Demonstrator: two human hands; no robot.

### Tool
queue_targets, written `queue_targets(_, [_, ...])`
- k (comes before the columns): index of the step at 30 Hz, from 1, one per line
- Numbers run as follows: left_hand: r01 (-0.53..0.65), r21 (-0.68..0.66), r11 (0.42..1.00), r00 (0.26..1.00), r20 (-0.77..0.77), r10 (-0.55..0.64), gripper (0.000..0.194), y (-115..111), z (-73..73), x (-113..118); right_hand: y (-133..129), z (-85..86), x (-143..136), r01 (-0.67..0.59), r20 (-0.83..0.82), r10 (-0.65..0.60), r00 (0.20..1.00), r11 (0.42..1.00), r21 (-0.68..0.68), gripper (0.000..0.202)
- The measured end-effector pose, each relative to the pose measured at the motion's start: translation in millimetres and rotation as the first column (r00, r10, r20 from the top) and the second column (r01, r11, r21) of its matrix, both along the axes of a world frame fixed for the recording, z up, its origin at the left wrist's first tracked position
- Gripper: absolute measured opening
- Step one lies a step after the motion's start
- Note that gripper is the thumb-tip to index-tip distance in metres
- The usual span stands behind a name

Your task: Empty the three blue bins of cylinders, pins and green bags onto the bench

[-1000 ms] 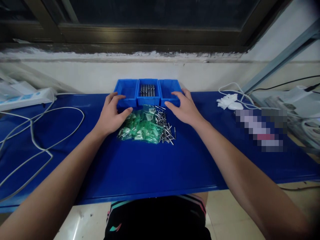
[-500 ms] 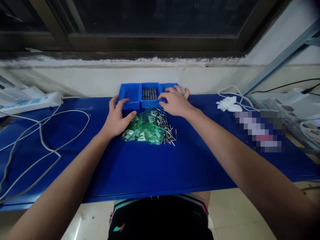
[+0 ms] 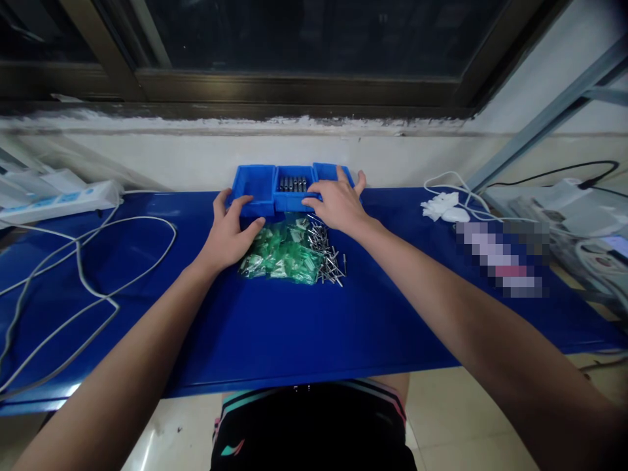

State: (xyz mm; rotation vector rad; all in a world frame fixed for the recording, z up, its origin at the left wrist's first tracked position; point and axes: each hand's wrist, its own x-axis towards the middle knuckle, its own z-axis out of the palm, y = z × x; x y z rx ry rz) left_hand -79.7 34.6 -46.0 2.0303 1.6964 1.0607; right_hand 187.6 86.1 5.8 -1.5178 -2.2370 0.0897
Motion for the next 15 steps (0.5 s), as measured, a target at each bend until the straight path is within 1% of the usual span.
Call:
queue_targets(7, [-0.004, 0.014, 1.000, 1.000, 0.014, 0.004, 0.069, 1.3, -1.4, -0.9, 0.0, -7.8, 1.1, 0.016, 0.008, -0.016, 1.000, 1.000, 0.005, 0.029])
queue_targets(11, [-0.013, -0.007, 1.000, 1.000, -0.003, 0.013, 0.071, 1.4, 0.0, -0.4, 0.1, -6.3, 0.6, 0.006, 0.016, -0.006, 1.000, 0.999, 0.040, 0.026])
queue_targets(15, [-0.029, 0.025, 0.999, 0.999, -0.029, 0.030, 0.070, -0.2, 1.5, 1.8, 1.2, -4.9, -0.7, -0.027, 0.008, 0.026, 1.000, 0.997, 0.073, 0.023])
